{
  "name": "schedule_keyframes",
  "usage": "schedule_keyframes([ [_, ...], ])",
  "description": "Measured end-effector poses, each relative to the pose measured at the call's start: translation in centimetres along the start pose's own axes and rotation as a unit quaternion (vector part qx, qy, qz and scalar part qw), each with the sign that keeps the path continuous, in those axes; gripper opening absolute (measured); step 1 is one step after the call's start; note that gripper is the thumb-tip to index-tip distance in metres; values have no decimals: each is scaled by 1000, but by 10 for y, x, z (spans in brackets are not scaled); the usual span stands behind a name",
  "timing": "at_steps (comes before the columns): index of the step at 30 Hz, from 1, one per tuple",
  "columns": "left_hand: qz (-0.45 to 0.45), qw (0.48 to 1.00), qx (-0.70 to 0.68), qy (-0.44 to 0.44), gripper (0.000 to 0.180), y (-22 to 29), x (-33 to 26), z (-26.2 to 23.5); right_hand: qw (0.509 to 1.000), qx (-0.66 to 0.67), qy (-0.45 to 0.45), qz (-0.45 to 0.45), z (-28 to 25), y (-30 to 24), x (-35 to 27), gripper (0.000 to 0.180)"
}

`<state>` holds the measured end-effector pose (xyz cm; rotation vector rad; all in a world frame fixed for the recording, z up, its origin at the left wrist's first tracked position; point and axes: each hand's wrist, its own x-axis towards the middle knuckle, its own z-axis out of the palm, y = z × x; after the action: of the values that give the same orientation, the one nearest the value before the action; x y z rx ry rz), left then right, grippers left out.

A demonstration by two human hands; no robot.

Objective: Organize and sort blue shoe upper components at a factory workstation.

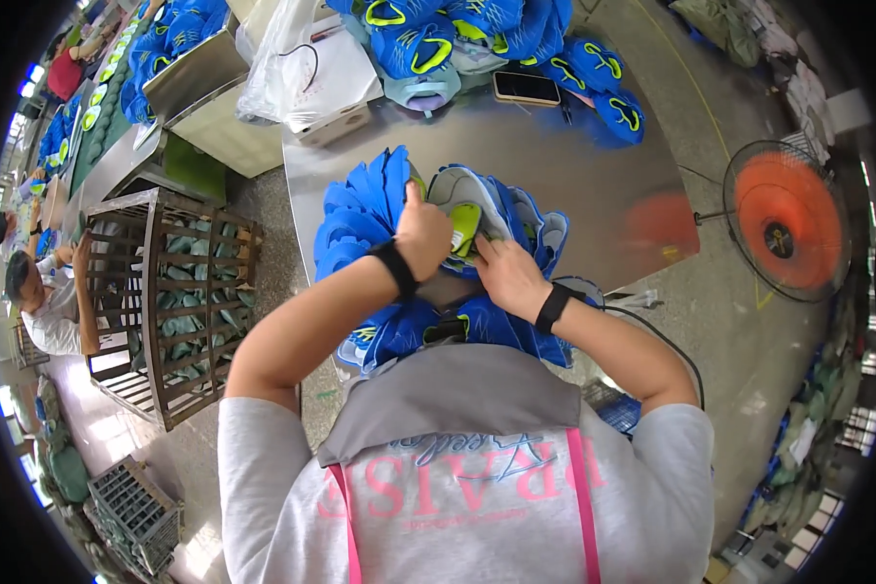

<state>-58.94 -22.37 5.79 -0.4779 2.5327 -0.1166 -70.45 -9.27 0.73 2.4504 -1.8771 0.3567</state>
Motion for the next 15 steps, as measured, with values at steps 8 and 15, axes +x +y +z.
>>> schedule_keyframes([
  [8,69,972,-203,91,24,8,62,61,994,-15,-86,67,-13,6,10,15],
  [15,124,942,-302,-73,25,-22,51,35,992,8,-55,116,-31,23,34,32],
])
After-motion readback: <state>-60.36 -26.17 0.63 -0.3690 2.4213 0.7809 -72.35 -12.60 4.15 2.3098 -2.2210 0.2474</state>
